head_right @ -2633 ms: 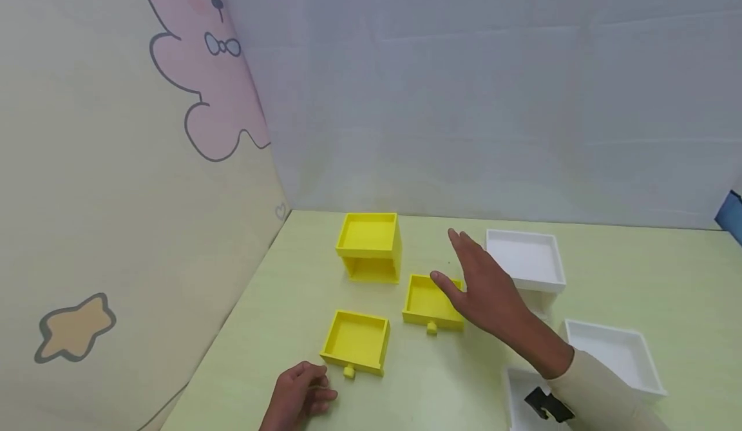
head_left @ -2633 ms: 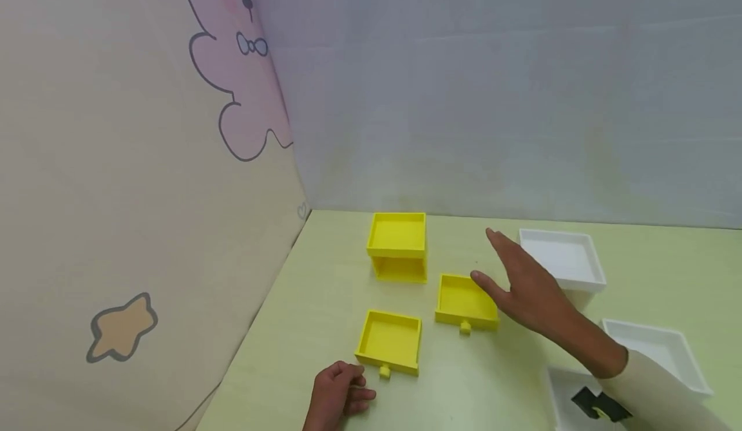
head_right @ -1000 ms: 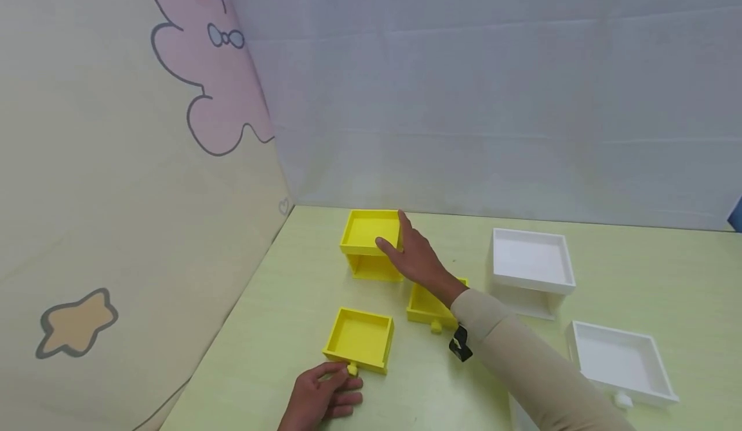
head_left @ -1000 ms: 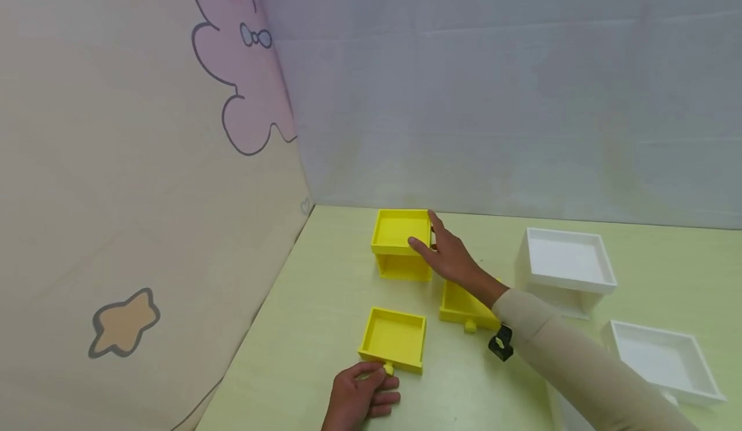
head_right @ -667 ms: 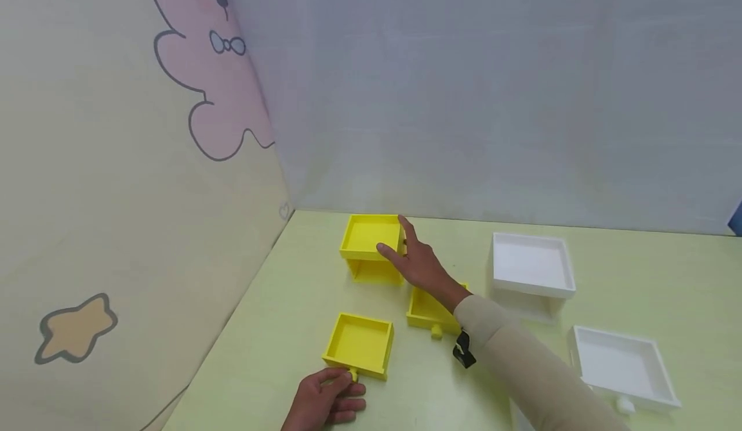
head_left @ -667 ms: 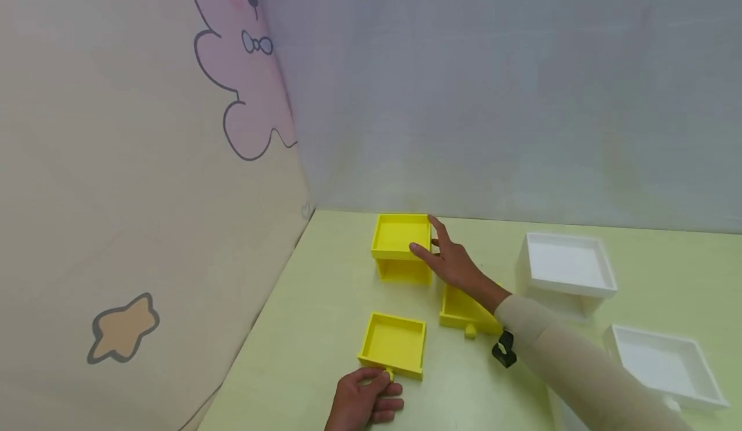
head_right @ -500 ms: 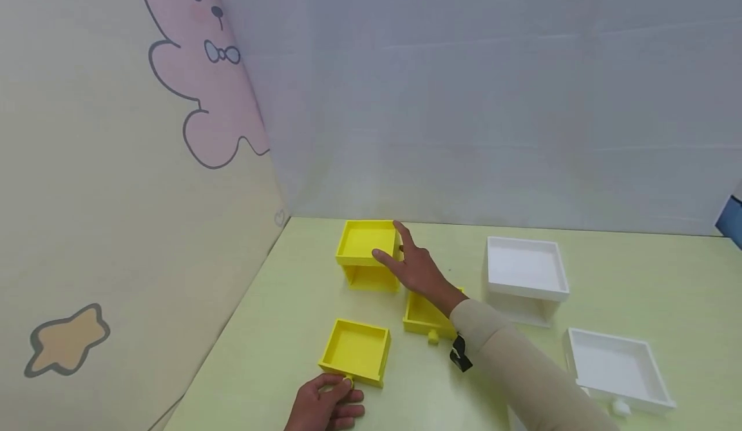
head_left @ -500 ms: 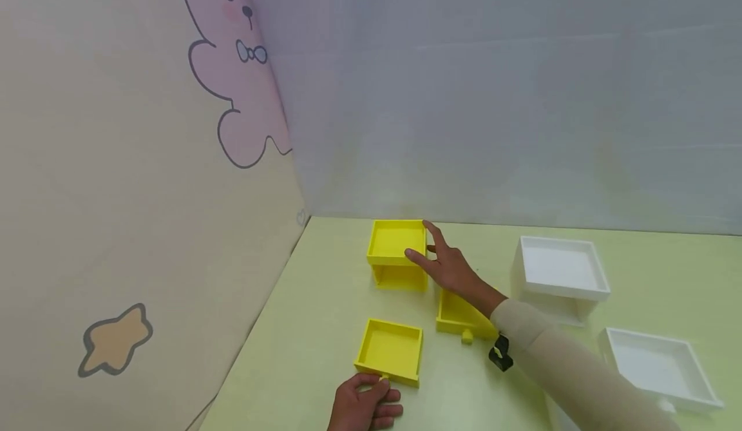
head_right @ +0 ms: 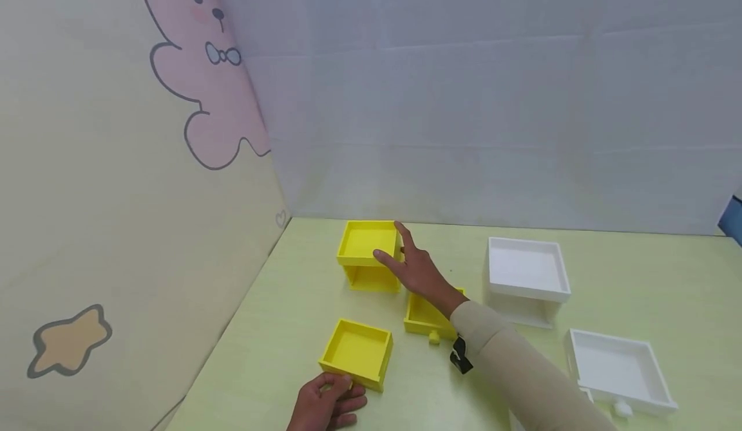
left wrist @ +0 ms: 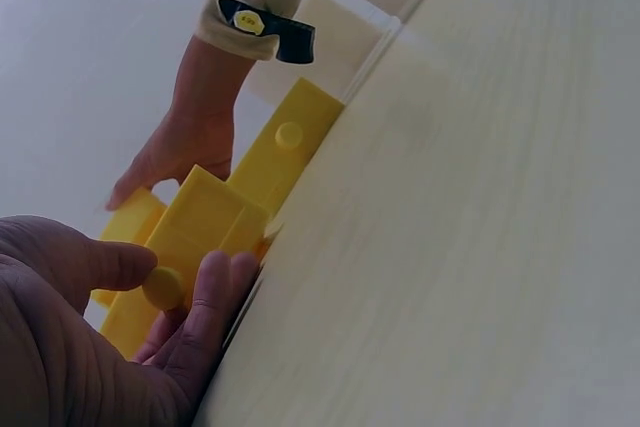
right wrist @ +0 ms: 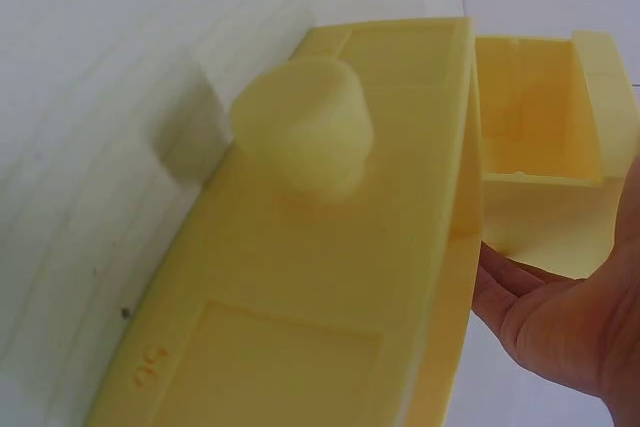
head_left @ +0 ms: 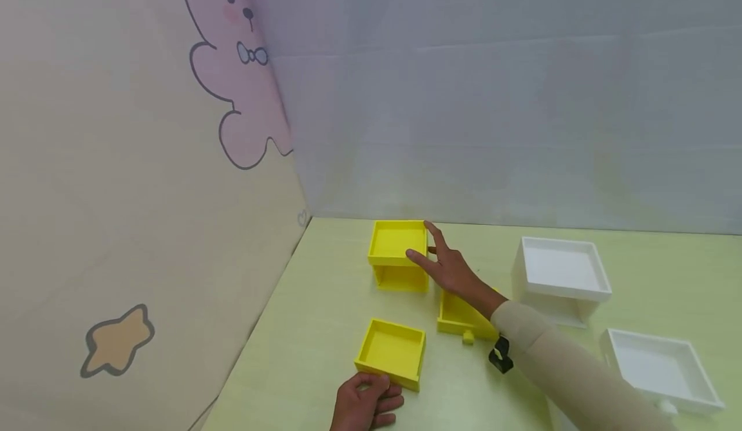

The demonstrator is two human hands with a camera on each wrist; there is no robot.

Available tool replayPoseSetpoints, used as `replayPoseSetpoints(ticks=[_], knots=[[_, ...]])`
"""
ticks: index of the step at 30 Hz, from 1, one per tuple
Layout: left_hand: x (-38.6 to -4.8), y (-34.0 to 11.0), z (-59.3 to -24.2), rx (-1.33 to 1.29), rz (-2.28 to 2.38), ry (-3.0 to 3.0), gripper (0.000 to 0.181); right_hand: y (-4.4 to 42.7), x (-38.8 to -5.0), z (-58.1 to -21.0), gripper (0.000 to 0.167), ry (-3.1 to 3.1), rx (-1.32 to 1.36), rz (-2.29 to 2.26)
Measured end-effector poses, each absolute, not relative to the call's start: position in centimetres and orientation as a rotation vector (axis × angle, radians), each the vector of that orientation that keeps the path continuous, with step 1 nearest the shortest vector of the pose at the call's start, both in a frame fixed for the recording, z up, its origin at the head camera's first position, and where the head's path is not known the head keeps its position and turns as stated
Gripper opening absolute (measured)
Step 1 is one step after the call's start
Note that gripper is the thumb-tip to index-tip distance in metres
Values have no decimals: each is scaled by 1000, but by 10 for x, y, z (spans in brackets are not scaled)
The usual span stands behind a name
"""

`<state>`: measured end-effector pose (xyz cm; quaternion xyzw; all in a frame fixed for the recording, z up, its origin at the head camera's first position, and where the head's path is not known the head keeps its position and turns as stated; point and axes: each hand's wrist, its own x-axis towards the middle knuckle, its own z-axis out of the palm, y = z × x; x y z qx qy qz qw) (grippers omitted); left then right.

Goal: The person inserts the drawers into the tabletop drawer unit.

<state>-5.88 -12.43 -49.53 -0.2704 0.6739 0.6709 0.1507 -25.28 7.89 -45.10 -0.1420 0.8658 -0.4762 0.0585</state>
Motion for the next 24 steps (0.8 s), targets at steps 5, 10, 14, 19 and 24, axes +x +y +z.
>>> replayPoseSetpoints(ticks=[5,10,14,19,24], knots=[[-63,-121,-497,-816,1966,1904,16,78,-254,-452,89,2632,-423,-1430],[-67,-119,-499,-857,1961,1902,14,78,-253,-452,88,2634,-415,-1431],[-69,-121,-498,-824,1969,1919,14,77,-252,-452,87,2654,-419,-1422],[-73,-122,-495,-736,1968,2000,15,76,-252,-452,87,2665,-425,-1430],[-74,-120,-494,-744,1950,2022,14,76,-253,-455,88,2671,-402,-1416]])
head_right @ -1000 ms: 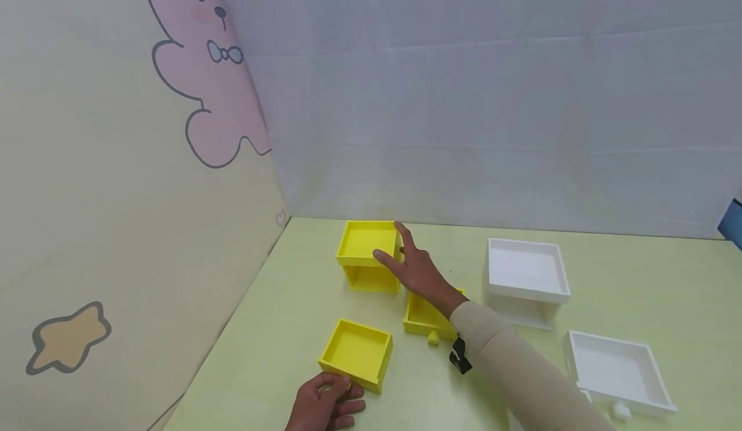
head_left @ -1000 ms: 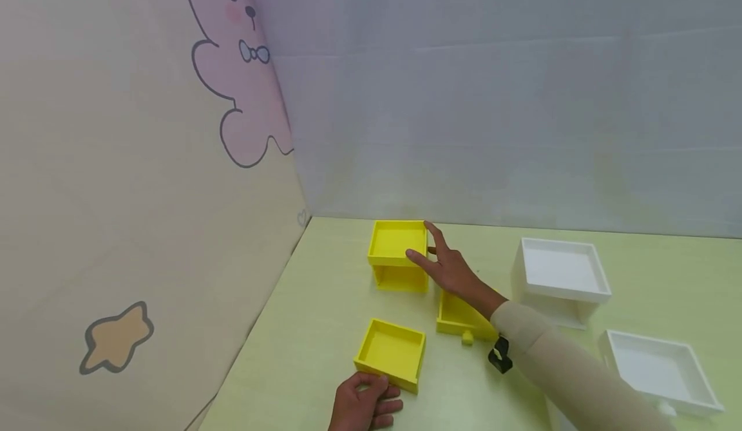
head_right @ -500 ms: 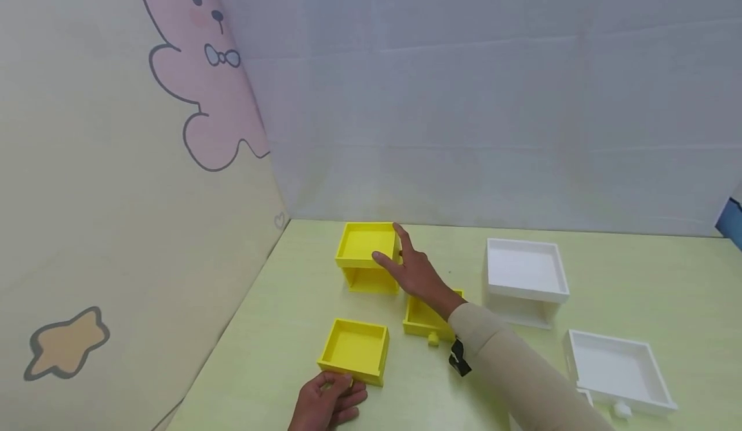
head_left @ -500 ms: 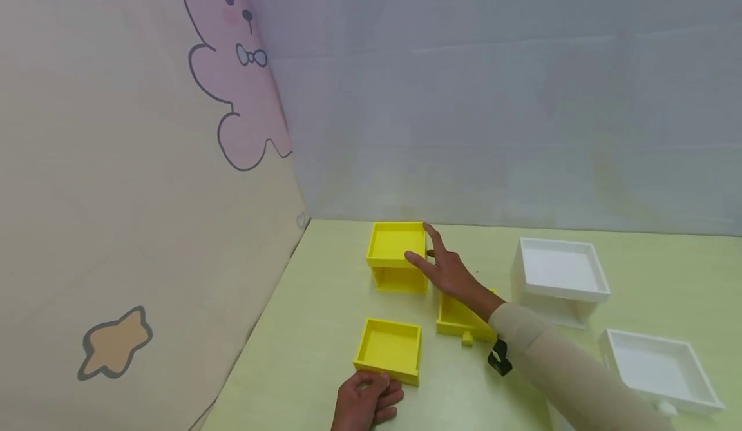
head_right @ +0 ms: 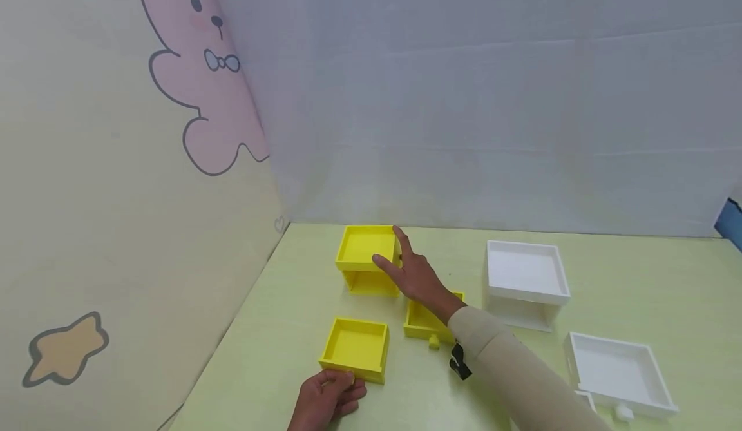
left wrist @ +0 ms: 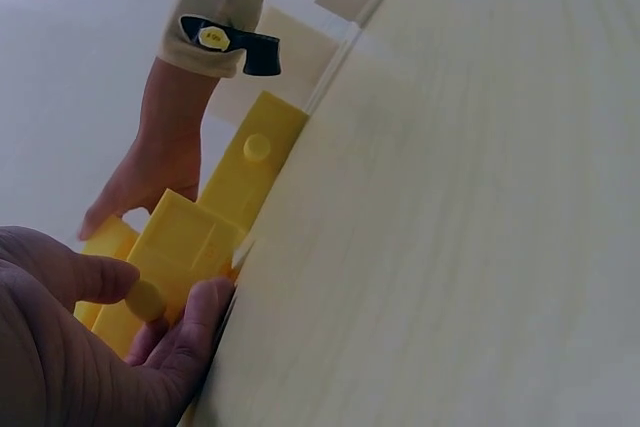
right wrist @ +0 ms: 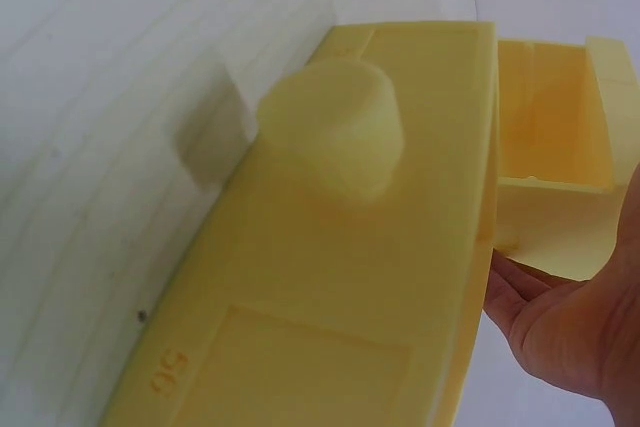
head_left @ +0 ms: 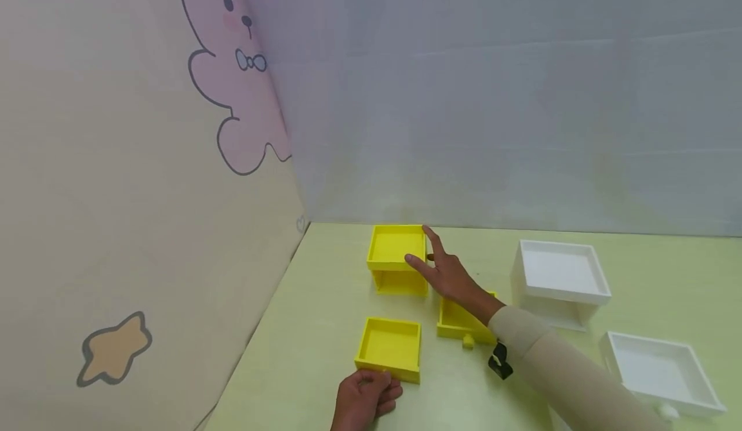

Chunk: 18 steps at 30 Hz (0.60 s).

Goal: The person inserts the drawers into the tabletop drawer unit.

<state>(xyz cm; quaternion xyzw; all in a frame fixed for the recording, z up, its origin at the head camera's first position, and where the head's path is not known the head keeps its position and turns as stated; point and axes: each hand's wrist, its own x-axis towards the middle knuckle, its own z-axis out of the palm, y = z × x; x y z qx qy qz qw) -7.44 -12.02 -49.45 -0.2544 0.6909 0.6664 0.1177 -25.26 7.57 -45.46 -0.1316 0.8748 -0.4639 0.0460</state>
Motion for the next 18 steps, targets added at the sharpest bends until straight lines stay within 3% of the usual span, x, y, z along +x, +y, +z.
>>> replayPoseSetpoints(ticks=[18], knots=[[-93,-131,-500,-645,1981,1985,17,76,-251,-454,87,2665,-393,-1422]])
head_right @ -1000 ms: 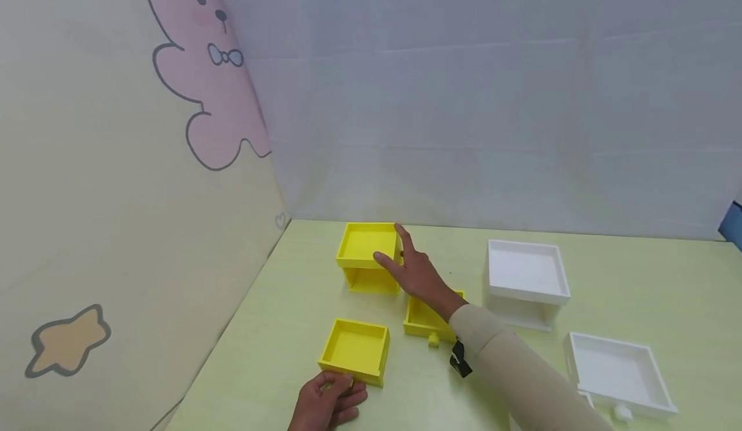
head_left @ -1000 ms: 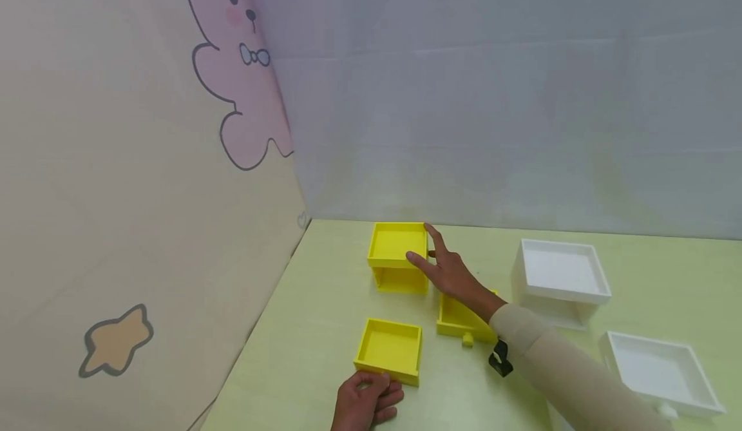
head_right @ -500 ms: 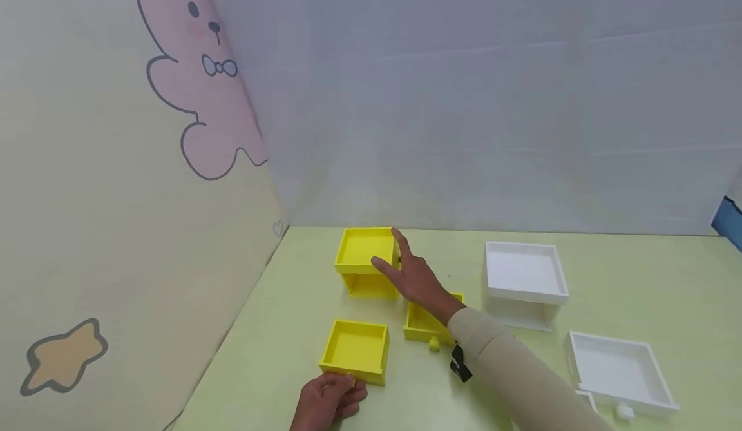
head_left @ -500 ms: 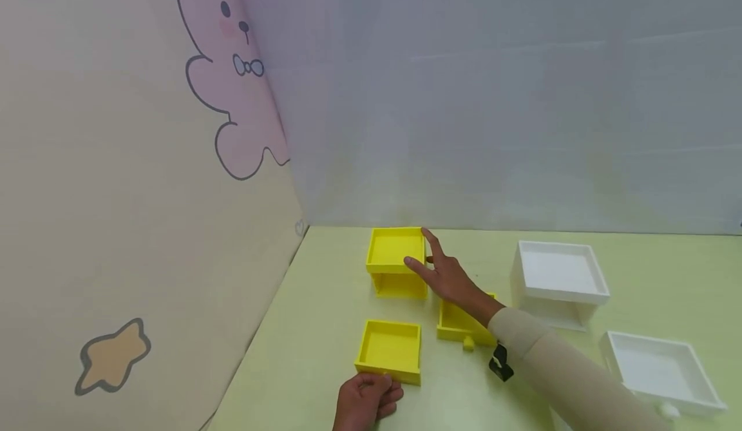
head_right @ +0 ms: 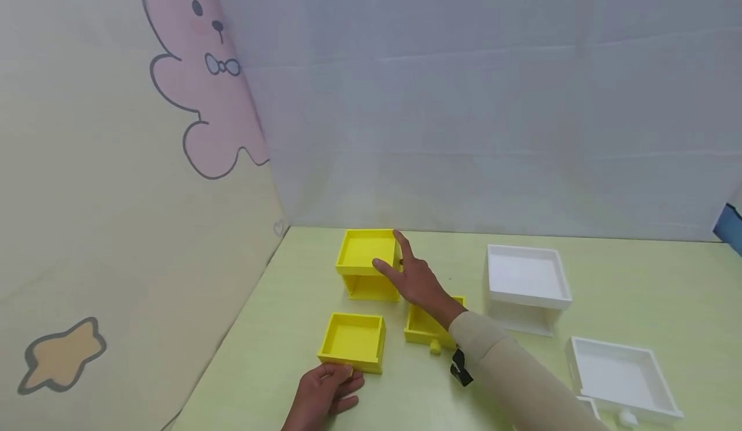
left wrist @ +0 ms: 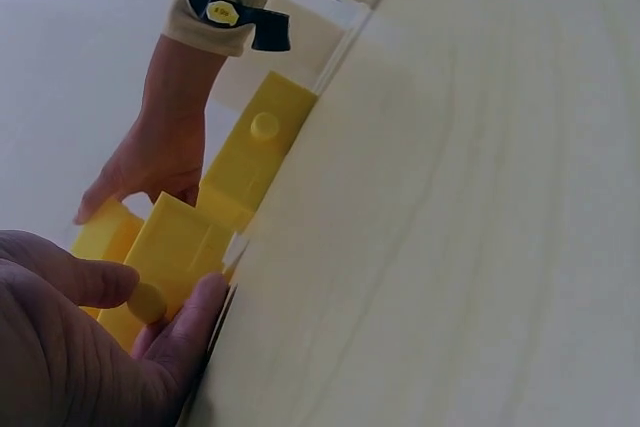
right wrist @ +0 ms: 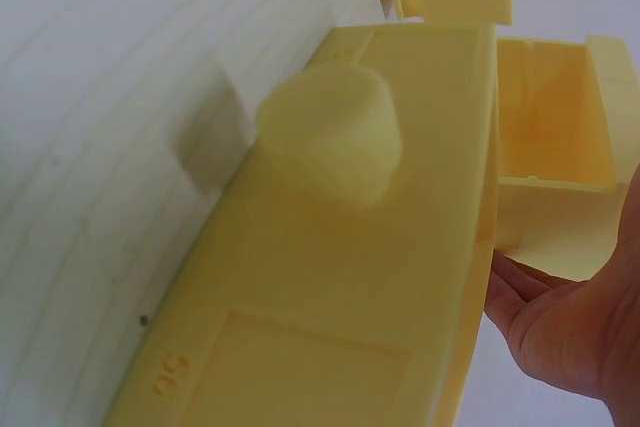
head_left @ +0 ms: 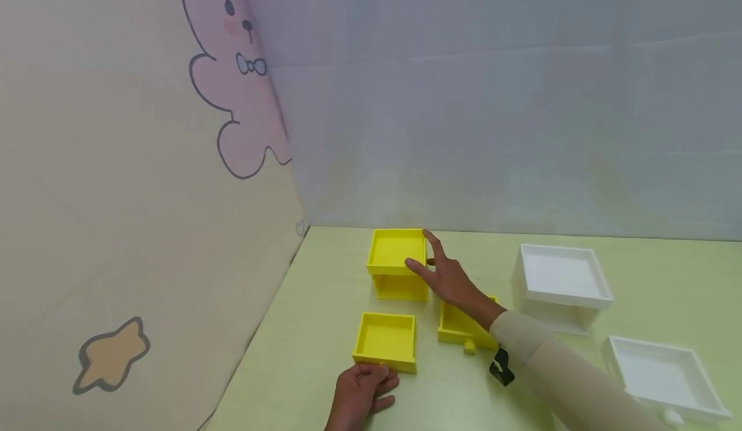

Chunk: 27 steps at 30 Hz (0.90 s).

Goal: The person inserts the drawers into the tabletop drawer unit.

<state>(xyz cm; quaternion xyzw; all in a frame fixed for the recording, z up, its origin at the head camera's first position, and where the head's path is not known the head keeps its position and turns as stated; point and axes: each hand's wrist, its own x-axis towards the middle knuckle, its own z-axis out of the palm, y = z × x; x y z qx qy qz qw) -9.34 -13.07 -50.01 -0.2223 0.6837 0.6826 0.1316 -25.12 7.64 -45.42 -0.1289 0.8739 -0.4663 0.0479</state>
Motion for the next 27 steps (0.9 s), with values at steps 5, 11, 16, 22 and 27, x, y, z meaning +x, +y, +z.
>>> replayPoseSetpoints(ticks=[5,11,16,22,27], knots=[[-100,-134,-501,-656,1992,1940,19,74,-251,-457,88,2680,-356,-1401],[-109,-138,-500,-659,2009,1919,22,72,-251,-459,88,2704,-344,-1387],[-114,-137,-499,-659,2009,1921,22,72,-251,-458,87,2699,-359,-1397],[-120,-135,-501,-596,2008,1950,23,74,-251,-457,86,2685,-376,-1409],[-126,-131,-504,-574,2021,1973,23,76,-250,-456,85,2670,-395,-1419]])
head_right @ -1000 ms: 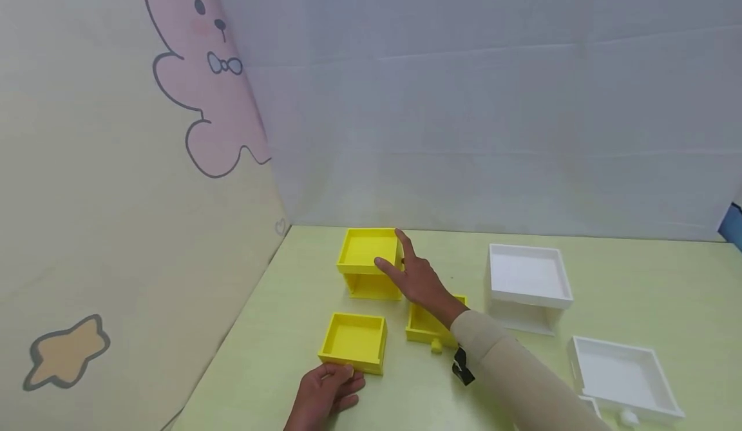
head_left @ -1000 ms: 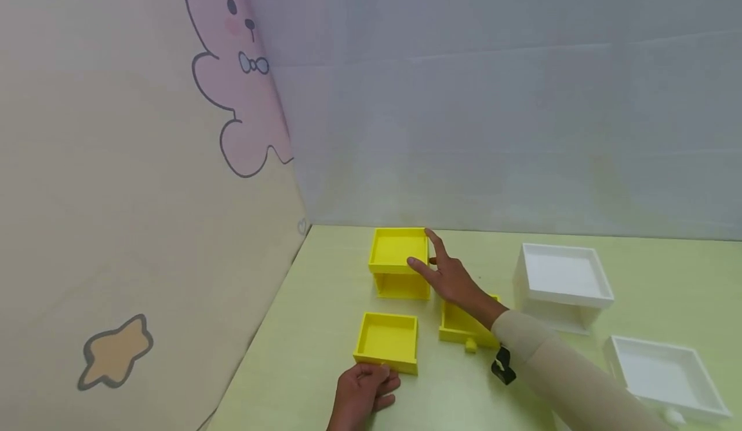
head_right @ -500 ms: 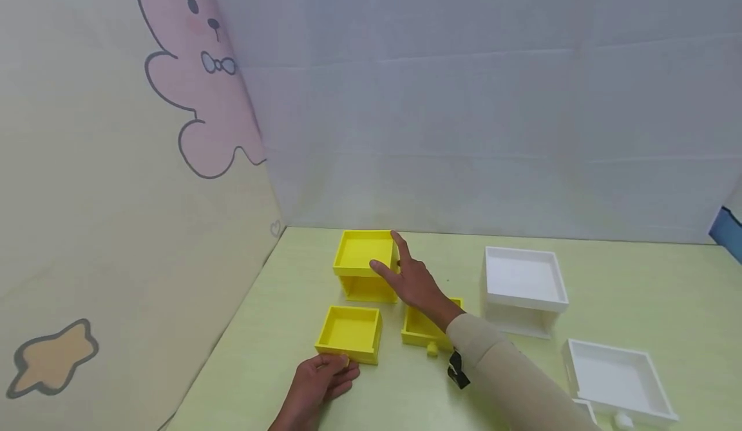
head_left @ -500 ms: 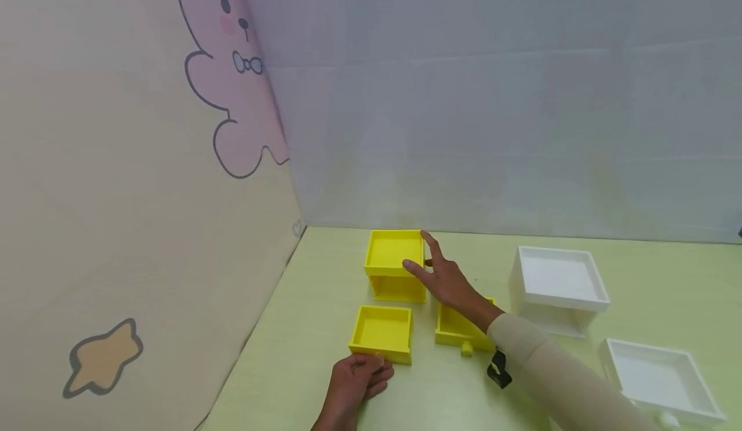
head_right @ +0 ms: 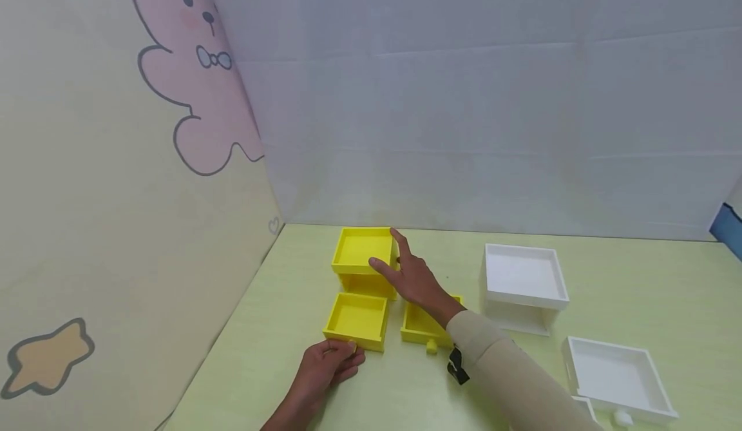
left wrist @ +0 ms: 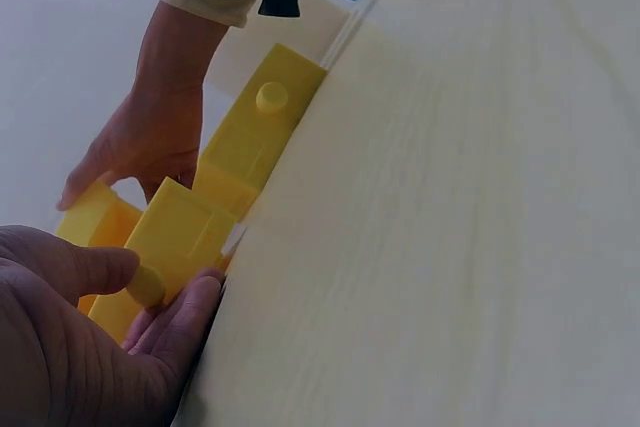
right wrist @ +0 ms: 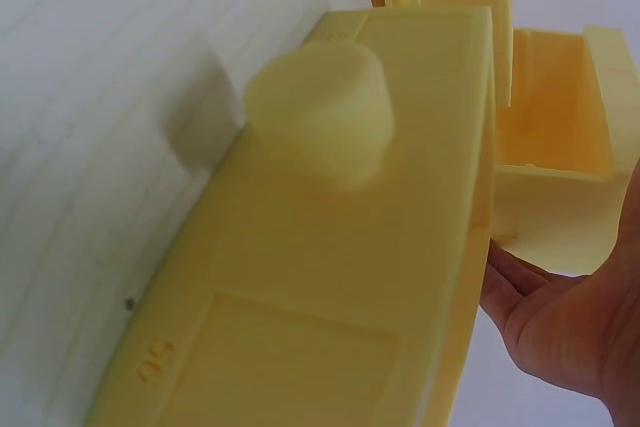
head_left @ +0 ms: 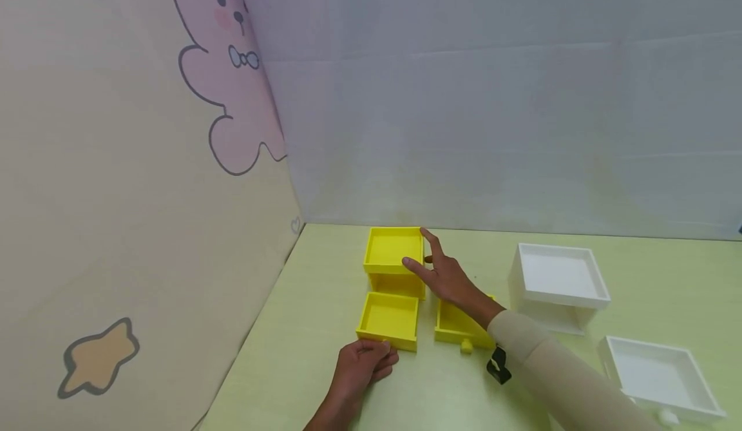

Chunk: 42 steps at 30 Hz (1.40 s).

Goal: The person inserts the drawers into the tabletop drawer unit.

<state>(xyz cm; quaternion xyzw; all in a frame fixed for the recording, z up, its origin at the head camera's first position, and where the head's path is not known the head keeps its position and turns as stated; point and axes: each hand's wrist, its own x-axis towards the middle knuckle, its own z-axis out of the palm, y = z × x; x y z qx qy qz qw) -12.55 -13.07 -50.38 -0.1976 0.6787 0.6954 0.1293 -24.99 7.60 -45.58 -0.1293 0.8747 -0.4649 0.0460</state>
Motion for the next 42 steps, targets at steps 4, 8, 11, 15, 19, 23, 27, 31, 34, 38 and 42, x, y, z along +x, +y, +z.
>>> replayPoseSetpoints(ticks=[4,8,11,15,19,23,27,31,34,38,42], knots=[[-129,-128,-506,-568,2014,1990,23,75,-250,-456,85,2654,-386,-1431],[-131,-127,-507,-525,2046,1983,21,75,-250,-456,85,2659,-376,-1412],[-132,-127,-507,-481,2076,1988,19,74,-250,-455,86,2654,-360,-1411],[-136,-127,-507,-434,2098,2000,19,75,-250,-452,86,2661,-335,-1407],[-138,-125,-508,-439,2100,1998,19,76,-251,-451,87,2662,-321,-1384],[-139,-123,-506,-439,2123,1989,21,76,-251,-450,88,2662,-325,-1381],[-137,-120,-503,-421,2164,1981,22,77,-251,-452,87,2671,-341,-1391],[-135,-115,-503,-424,2224,1994,21,77,-251,-452,86,2669,-341,-1406],[-134,-113,-503,-443,2264,2003,21,76,-250,-451,86,2667,-336,-1406],[-134,-114,-504,-442,2282,1994,23,75,-249,-450,87,2672,-327,-1402],[-135,-114,-504,-425,2271,1992,21,76,-248,-450,87,2668,-328,-1408]])
